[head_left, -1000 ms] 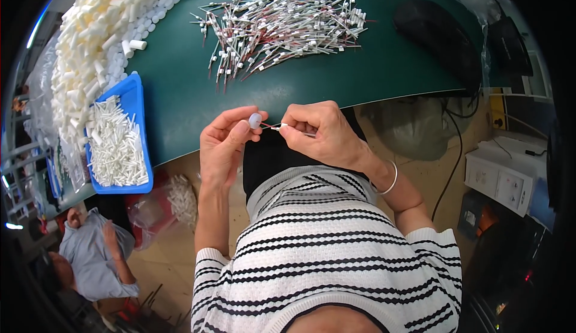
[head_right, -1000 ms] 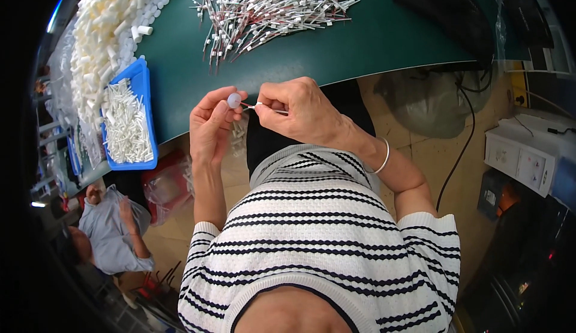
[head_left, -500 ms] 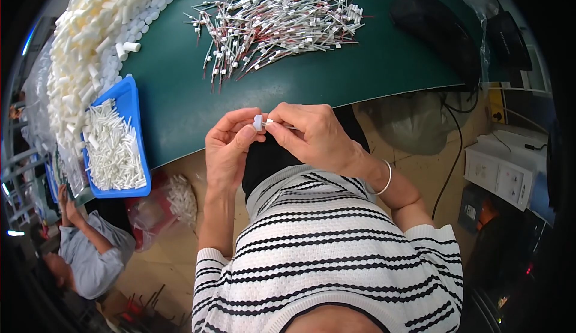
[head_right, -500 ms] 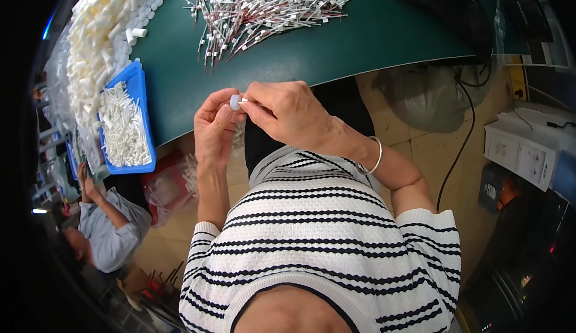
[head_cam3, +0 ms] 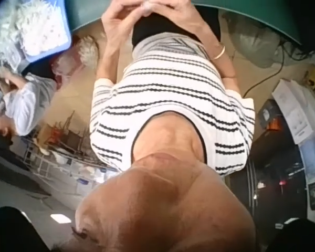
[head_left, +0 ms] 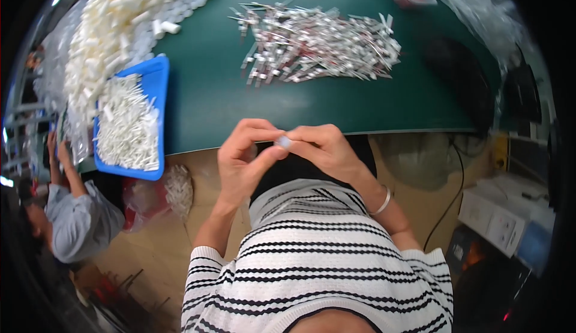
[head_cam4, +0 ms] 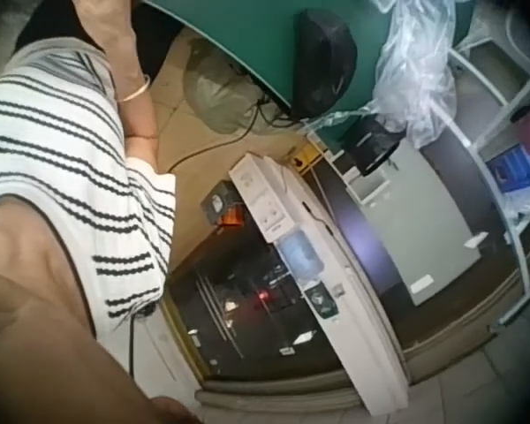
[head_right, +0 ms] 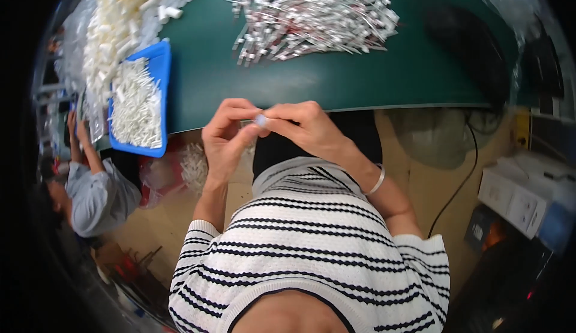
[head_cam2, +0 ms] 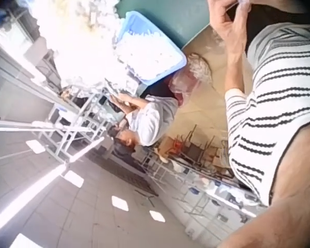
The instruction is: The person assembles small plastic components by hand, inserting plastic sticks into plastic housings.
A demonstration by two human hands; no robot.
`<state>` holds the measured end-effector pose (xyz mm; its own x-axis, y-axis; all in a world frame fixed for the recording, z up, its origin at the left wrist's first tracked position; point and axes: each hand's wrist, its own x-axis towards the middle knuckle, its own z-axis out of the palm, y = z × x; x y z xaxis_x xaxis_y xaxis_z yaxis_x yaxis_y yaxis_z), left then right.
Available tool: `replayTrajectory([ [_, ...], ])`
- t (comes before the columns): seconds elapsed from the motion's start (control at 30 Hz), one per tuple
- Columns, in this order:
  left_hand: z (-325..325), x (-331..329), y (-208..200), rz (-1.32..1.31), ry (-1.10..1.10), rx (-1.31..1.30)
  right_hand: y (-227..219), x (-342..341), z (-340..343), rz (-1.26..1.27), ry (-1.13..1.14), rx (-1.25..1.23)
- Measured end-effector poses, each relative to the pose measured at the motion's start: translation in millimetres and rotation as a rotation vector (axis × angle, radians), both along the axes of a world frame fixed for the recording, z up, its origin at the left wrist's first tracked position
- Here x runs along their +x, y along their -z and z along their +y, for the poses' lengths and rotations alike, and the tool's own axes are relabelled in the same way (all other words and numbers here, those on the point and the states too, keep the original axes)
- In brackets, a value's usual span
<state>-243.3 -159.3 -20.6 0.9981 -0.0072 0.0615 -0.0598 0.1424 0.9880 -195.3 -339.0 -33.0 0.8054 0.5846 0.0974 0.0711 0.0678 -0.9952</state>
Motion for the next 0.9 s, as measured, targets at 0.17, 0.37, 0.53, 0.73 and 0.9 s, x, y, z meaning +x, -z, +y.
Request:
replayTrajectory([
  [0.17, 25.2, 9.6, -21.3, -0.215, 0.132, 0.466, -10.1, 12.6, -1.8, 0.223, -0.168, -0.032],
  [0.37, 174.3, 55.7, -25.7, -0.131, -0.487, 1.273, -21.3, 17.5, 4.1, 0.459, -0.268, 0.246],
  [0.53, 208.3, 65.8, -3.8, -0.076, -0.381, 1.840, -13.4, 13.8, 14.1, 0.356, -0.160, 0.234],
  [0.73, 115.3, 57.0, -24.0, -0.087, -0.379, 0.631, -21.1, 28.3, 19.5, 0.283, 0.080, 0.377],
  [0.9, 28.3, 30.0, -0.3, 0.057, -0.145, 0.011, -32.1, 30.8, 27.9, 0.162, 0.152, 0.485],
])
